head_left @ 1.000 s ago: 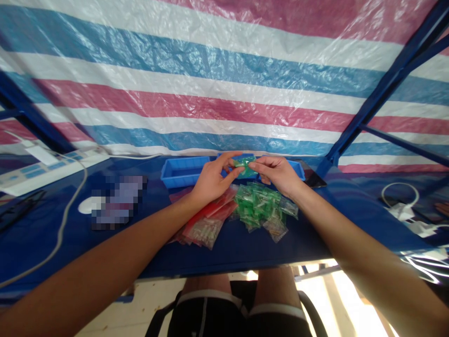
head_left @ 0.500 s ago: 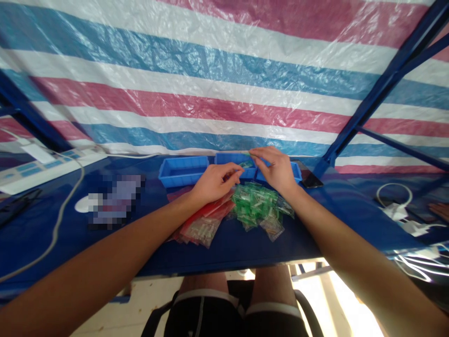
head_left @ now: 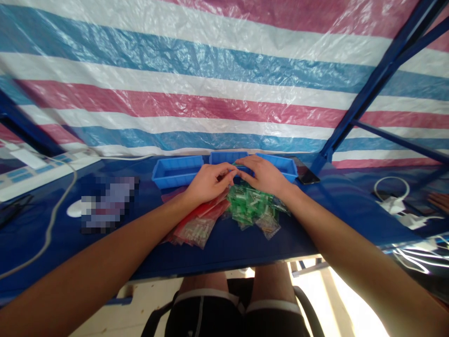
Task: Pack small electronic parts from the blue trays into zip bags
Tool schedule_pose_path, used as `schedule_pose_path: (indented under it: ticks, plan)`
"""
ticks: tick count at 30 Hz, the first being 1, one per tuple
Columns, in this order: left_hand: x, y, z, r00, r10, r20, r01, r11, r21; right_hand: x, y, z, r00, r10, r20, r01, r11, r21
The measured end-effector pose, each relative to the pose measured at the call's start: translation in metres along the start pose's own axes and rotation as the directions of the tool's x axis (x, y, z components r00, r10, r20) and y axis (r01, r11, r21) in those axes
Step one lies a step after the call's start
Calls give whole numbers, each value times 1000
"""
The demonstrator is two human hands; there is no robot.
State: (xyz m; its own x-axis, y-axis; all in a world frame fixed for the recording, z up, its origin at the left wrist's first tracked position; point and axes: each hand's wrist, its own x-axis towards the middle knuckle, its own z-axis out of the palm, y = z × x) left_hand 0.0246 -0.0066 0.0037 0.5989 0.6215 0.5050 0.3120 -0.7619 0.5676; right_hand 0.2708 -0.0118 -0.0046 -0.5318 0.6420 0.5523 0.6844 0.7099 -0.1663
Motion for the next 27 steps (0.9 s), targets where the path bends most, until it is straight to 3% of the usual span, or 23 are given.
schedule_pose_path:
  ticks: [5,7,13,18,27]
  plan:
    - [1,1,-1,999,-38,14,39,998,-46,0,-25,-9,968,-28,-249,57,993,107]
    - [0,0,-2,999,-48,11,49,998,-44,-1,-37,-14,955,-70,-289,112,985,132]
    - [0,-13,-2,998,-64,6,65,997,-49,-4,-65,-10,949,-293,-114,314,904,290]
    - [1,-24,1,987,-158,29,160,964,-210,-4,-69,1,951,-300,73,259,904,340]
    - [1,-22,9,959,-273,73,276,850,-450,-5,-62,8,965,-218,146,162,932,324]
